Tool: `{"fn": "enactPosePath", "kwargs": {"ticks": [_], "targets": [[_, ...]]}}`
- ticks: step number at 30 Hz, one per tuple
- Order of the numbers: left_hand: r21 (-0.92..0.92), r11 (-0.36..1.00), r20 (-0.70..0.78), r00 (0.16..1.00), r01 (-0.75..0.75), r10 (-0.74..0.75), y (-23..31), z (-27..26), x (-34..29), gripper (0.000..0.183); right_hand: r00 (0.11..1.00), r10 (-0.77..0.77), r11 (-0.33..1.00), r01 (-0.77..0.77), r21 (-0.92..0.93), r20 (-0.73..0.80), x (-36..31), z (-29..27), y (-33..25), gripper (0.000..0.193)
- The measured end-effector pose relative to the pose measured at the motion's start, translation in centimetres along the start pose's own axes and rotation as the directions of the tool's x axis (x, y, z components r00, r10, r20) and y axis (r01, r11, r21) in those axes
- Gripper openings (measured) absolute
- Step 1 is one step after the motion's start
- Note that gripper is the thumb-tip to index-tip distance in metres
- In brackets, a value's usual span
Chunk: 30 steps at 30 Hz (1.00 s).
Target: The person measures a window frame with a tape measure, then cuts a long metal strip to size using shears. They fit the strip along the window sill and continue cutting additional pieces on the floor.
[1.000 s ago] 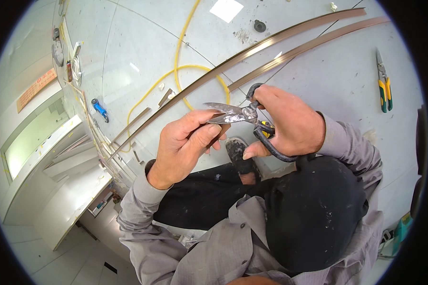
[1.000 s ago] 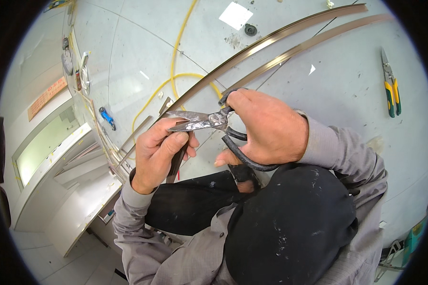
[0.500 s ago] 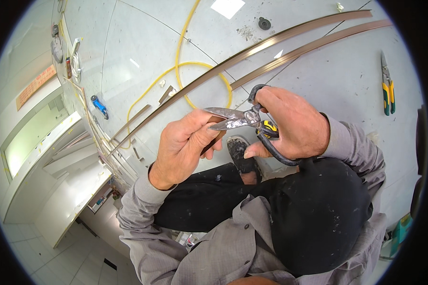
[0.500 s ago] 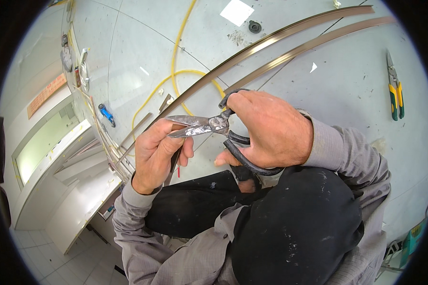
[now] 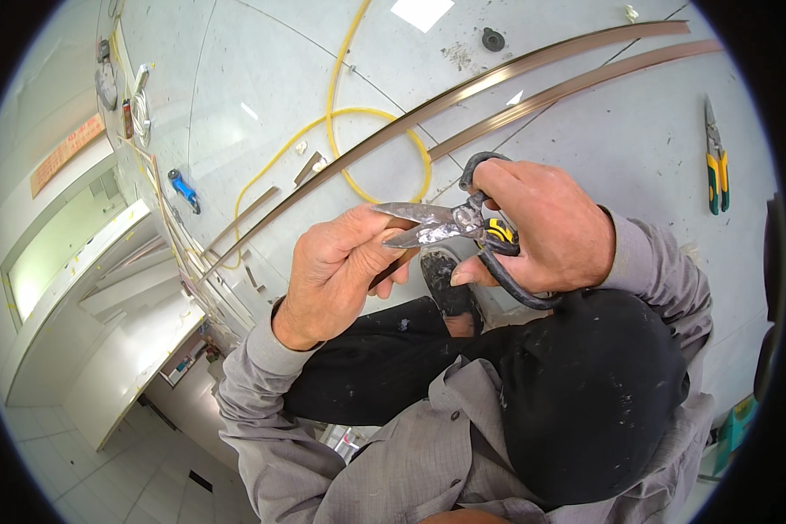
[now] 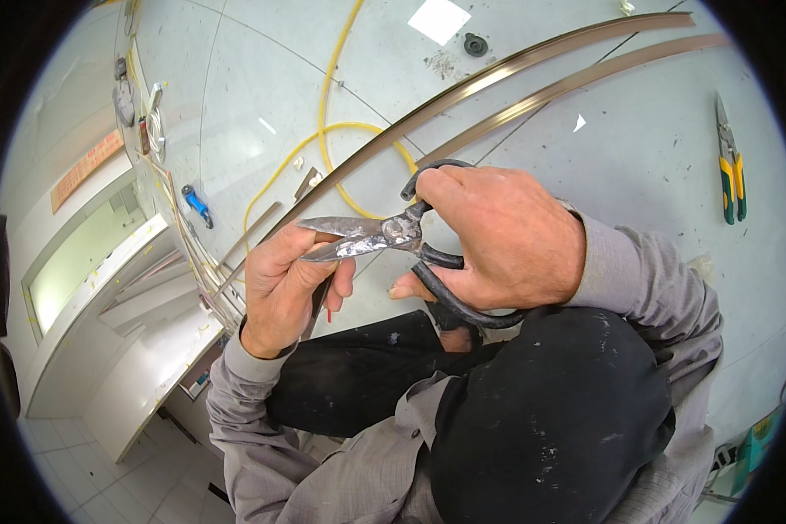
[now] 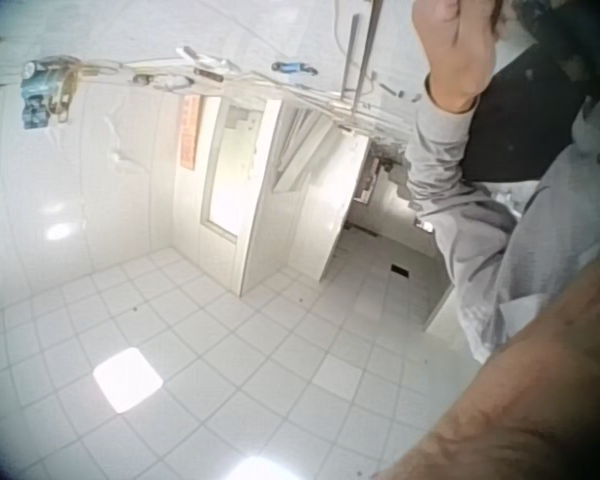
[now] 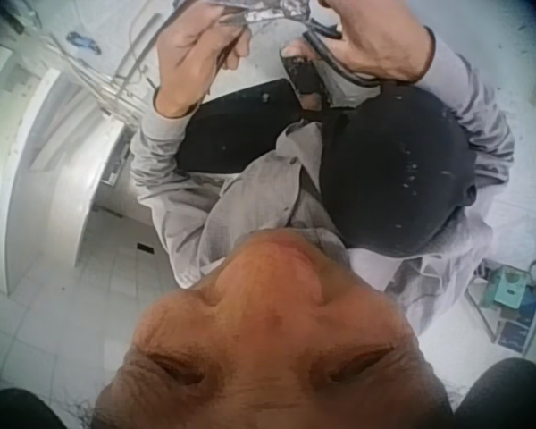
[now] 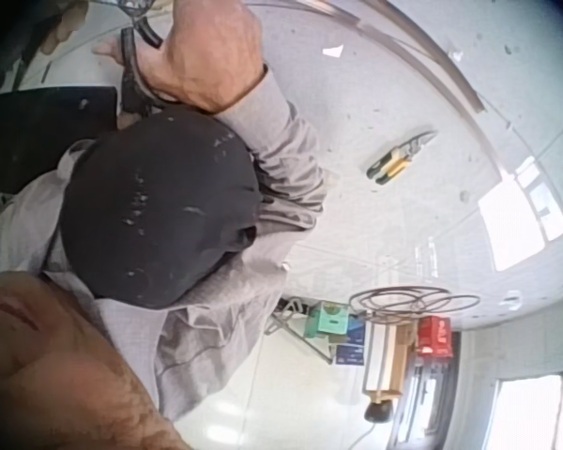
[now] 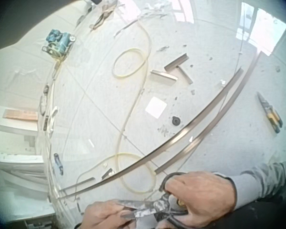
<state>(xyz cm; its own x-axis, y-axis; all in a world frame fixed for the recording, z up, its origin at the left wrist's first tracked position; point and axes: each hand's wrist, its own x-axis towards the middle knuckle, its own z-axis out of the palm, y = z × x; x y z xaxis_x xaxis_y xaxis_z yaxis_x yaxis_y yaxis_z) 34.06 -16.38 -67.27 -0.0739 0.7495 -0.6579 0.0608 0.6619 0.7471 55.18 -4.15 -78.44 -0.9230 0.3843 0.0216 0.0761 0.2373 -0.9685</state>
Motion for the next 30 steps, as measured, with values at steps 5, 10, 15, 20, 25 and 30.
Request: {"fn": "enactPosePath", "kwargs": {"ticks": [5, 10, 15, 20, 25, 30], "targets": [[0.025, 1.0, -0.025, 1.0, -0.007, 0.008, -0.13, 0.14, -0.13, 0.027, 1.0, 0.011, 1.0, -0.011, -0.008, 0.014, 0.09, 0.05, 0.0, 0.067], [0.018, 1.0, -0.021, 1.0, 0.006, -0.006, 0.17, 0.01, -0.18, 0.026, 1.0, 0.009, 1.0, -0.009, -0.007, -0.002, 0.2, 0.13, -0.04, 0.068], [0.055, 0.998, -0.031, 1.0, 0.006, -0.004, 0.29, 0.28, -0.27, 0.024, 1.0, -0.013, 0.999, 0.013, -0.041, 0.009, 0.2, 0.21, 0.17, 0.069], [-0.015, 1.0, -0.003, 1.0, -0.009, 0.009, 0.22, 0.18, -0.11, 0.025, 0.999, -0.037, 0.998, 0.036, -0.054, -0.016, 0.16, 0.52, 0.6, 0.069], [-0.037, 0.999, -0.013, 1.0, -0.013, 0.012, 0.27, 0.34, -0.06, 0.025, 0.999, -0.029, 0.998, 0.027, -0.054, -0.036, -0.03, 0.75, 0.85, 0.069], [-0.039, 0.999, -0.023, 1.0, 0.009, -0.009, 0.53, 0.56, 0.15, 0.025, 0.998, -0.024, 0.996, 0.02, -0.081, -0.05, -0.13, 0.71, 0.92, 0.069]]}}
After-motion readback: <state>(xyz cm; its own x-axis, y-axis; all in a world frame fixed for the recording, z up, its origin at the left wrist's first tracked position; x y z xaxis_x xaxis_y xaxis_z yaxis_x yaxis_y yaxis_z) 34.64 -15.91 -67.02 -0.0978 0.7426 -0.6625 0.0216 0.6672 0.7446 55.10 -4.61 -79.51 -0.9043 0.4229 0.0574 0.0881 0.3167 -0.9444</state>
